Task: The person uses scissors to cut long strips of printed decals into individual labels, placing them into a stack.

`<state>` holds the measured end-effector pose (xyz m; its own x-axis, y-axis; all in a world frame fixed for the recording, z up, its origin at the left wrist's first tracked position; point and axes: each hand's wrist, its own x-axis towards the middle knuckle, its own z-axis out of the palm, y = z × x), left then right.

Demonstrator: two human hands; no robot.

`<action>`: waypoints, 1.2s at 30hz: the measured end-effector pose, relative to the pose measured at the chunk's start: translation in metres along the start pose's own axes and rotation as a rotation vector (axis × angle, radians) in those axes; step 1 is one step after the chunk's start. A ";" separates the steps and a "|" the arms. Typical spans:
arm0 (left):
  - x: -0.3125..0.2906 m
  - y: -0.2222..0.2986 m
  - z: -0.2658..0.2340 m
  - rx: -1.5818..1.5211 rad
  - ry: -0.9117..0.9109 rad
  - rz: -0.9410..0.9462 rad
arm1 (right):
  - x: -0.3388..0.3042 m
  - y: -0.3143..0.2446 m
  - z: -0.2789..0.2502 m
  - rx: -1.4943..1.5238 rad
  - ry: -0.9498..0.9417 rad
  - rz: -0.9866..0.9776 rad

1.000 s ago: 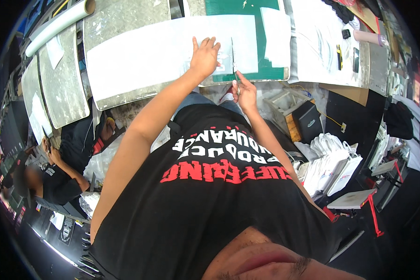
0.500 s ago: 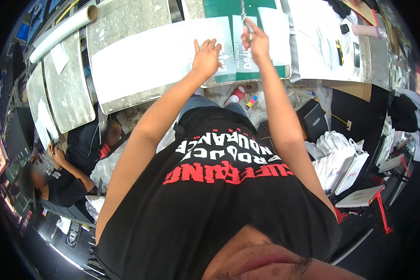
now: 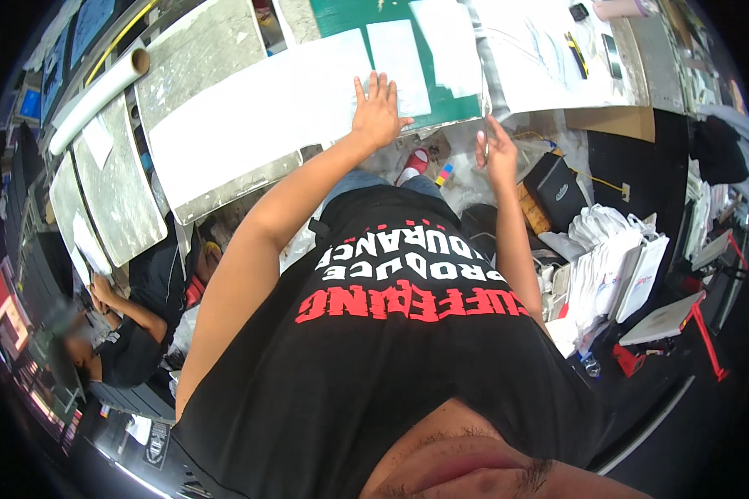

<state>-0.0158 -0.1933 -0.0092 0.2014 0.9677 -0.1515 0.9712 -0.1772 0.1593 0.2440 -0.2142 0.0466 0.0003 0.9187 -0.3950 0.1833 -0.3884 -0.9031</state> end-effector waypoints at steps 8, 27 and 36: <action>0.051 0.036 0.014 -0.084 0.073 -0.136 | -0.024 0.036 -0.049 -0.023 0.114 0.096; 0.076 0.087 0.009 -0.195 0.017 -0.274 | 0.215 -0.035 0.018 -0.815 0.057 -0.142; -0.013 -0.011 -0.008 -0.776 0.103 -0.480 | 0.182 -0.053 0.014 -0.819 0.095 -0.140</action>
<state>-0.0304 -0.2024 -0.0009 -0.2502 0.9242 -0.2887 0.5821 0.3818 0.7179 0.2207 -0.0276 0.0208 0.0003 0.9709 -0.2396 0.8442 -0.1287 -0.5204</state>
